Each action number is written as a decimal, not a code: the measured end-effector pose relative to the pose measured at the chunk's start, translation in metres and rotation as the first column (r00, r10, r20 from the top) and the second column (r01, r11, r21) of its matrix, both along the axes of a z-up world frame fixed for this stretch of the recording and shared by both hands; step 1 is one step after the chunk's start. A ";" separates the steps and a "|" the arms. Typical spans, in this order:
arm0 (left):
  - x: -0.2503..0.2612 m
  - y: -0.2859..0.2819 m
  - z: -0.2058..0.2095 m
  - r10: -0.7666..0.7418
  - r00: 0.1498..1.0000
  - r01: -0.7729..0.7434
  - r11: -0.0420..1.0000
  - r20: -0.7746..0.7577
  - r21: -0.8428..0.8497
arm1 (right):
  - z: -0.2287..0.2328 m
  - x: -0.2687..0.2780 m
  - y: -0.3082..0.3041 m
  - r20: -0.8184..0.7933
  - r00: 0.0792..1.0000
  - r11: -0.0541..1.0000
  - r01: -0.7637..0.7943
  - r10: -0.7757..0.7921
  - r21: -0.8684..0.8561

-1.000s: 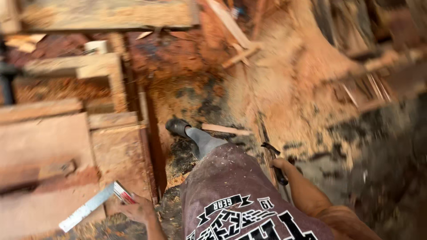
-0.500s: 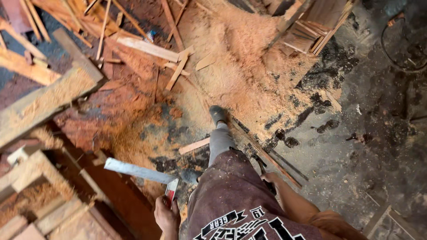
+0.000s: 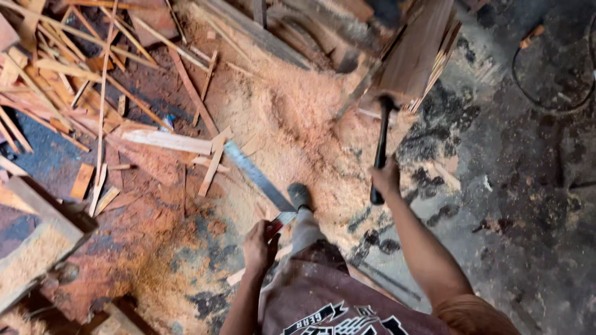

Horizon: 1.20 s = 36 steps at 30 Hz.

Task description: The person uses a saw and hammer to cut and assemble pieces of wood in a workshop. The person measures wood with a square, strikes wood with a hammer, and passes boards through a table saw.

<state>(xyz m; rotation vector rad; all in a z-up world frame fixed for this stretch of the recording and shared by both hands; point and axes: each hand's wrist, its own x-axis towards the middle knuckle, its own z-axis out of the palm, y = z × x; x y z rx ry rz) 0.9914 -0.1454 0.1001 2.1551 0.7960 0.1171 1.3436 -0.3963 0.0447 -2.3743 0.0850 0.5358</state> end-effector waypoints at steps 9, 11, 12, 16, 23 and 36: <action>0.218 0.007 0.048 -0.308 0.947 0.301 0.950 0.091 0.079 | 0.076 0.292 0.124 0.416 0.878 0.971 -0.227 0.238 -0.076; 0.236 0.006 0.054 -0.285 0.950 0.281 0.959 0.127 0.045 | 0.076 0.285 0.133 0.505 0.803 0.945 -0.223 0.317 -0.238; 0.241 0.010 0.054 -0.290 0.950 0.283 0.956 0.115 0.074 | 0.069 0.260 0.133 0.581 0.723 0.920 -0.214 0.375 -0.328; 0.271 0.023 0.047 -0.325 0.945 0.326 0.940 -0.031 0.099 | 0.049 0.130 0.111 -0.535 0.718 0.685 0.111 0.446 0.720; 0.313 0.029 0.148 -0.220 0.958 0.203 0.974 0.187 0.102 | 0.037 0.256 0.102 -0.280 0.960 0.726 0.203 -0.016 0.656; 0.178 0.061 0.314 0.154 0.180 0.958 0.194 0.971 -0.209 | 0.096 0.418 0.193 0.408 0.899 0.944 -0.017 0.159 -0.330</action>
